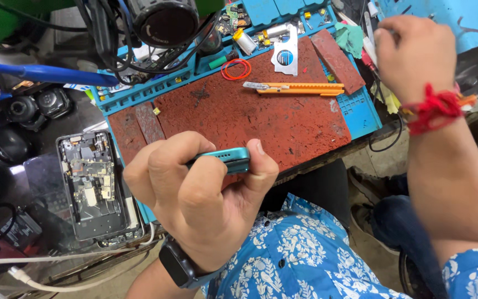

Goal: The person prying open the back cover of a teal mobile phone and peeling off a blue protective film from the internal components.

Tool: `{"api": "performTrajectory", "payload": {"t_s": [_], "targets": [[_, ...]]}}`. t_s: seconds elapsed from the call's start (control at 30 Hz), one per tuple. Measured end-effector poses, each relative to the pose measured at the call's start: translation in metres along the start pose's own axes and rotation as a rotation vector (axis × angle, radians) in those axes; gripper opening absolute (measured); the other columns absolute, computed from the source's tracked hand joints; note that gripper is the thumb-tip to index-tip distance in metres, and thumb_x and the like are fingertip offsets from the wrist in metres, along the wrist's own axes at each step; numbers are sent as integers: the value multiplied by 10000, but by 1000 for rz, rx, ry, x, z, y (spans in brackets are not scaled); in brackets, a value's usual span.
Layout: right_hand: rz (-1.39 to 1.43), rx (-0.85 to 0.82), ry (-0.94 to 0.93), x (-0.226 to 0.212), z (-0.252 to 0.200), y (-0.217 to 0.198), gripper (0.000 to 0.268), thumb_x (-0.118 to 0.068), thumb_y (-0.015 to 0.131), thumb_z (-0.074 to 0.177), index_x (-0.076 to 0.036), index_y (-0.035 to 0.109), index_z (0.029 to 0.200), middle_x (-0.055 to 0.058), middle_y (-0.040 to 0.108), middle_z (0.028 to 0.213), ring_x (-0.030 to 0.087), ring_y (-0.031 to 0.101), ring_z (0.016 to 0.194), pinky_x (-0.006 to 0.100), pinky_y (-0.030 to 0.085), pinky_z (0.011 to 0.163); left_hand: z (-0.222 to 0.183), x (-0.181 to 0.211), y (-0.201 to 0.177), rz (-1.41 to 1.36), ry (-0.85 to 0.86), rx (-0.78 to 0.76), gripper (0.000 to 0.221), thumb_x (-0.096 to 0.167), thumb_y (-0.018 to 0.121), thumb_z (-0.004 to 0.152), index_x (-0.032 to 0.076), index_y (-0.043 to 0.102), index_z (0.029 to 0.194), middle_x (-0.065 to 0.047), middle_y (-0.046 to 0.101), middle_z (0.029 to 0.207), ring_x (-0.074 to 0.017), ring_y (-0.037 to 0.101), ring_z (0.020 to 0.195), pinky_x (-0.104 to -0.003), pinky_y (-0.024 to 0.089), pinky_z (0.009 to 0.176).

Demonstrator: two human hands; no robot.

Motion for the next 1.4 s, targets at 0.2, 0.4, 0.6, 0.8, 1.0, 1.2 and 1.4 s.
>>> {"api": "performTrajectory", "payload": {"t_s": [0.2,0.4,0.6,0.8,1.0,1.2,1.4], "targets": [[-323,-205,44,39,31,45,210,-189,738,826,-64,810,980,187,743,893,371,717,826,455,588,796,-3,1,0,1,-9,7,419,128,874,946,123,476,1079,-74,575,1022,-289,494,1028,-402,415,858],[-381,-481,190,63,50,60,279,-219,783,808,-33,794,1015,221,748,902,394,728,795,492,591,726,-5,-2,-5,-11,-6,13,423,130,875,948,120,473,1081,-74,577,1026,-280,490,1028,-409,404,856],[-374,-701,232,72,78,83,363,-249,829,790,-2,778,1051,255,753,912,416,739,764,530,594,655,-8,-3,-4,-37,-4,57,413,130,864,962,125,481,1115,-64,568,1023,-285,485,1036,-398,417,856],[-223,-693,302,68,75,77,439,-267,811,812,33,731,1122,275,760,936,393,749,759,523,596,613,-11,-3,-4,-40,9,77,412,145,857,988,121,473,1131,-57,562,1033,-279,480,1010,-397,410,869],[-199,-583,375,46,59,36,330,-286,650,992,7,667,1143,218,706,988,347,715,865,465,571,759,-10,-3,-5,-46,10,65,405,144,865,975,120,485,1112,-61,566,1030,-290,486,1014,-401,407,868],[197,-339,150,67,22,11,256,-267,512,1138,-27,598,1162,145,660,1061,276,680,975,392,553,909,-6,-7,-5,-58,8,54,411,130,868,965,109,485,1113,-64,561,1030,-277,494,987,-400,397,865],[1301,-274,122,72,-20,-8,210,-229,411,1246,-59,531,1221,86,613,1128,226,654,1082,348,544,1060,1,-7,0,-65,-11,38,414,122,862,942,97,486,1114,-72,549,1038,-279,513,982,-413,429,898]]}}
Point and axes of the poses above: each hand's wrist, its own z-axis towards the middle knuckle, its own y-axis out of the palm, x = y × z, the point moved 1 cm from there along z, towards the middle knuckle
